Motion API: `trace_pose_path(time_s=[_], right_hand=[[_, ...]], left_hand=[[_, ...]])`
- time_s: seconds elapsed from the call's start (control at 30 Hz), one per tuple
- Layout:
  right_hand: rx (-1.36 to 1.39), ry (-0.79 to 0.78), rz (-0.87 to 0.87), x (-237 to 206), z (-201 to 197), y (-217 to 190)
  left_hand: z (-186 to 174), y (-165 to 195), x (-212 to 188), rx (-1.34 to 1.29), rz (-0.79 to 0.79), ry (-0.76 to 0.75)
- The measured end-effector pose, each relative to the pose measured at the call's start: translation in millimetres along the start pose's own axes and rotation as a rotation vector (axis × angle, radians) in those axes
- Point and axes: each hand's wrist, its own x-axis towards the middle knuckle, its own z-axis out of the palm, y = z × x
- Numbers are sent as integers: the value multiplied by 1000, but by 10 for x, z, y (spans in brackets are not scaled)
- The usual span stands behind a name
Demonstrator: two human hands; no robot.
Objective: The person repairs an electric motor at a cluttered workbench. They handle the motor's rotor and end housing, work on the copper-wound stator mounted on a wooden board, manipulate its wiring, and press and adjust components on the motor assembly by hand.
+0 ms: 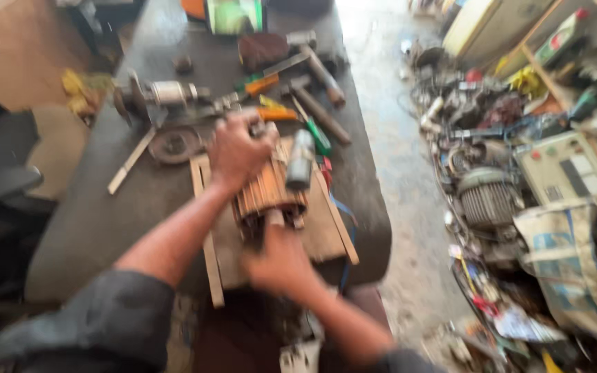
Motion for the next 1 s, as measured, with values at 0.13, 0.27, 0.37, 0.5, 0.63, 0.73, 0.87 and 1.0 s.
trace_pose_path(time_s=[0.13,0.27,0.37,0.5,0.63,0.73,0.87,1.0], right_hand=[[-12,13,-37,-8,112,114],[-252,252,-308,-27,128,147],[-68,25,-126,-1,22,79],[-341,44,-162,8,-104,-3],[-442,159,-199,36,-18,53],[-386,151,-159,85,100,145],[-88,167,-253,108,140,218],[240,78,-167,101,47,149]], left_hand=[[-71,35,28,0,53,-45],[-36,15,18,17,-61,-42],[45,-21,-13,-5,-11,-28],[80,-57,-50,-58,39,35],[9,-70,-48,-2,94,65],[-45,-63,-42,-56,4,-36],[-51,-50,-11,-92,83,28],[-2,-38,-1,23,189,184]])
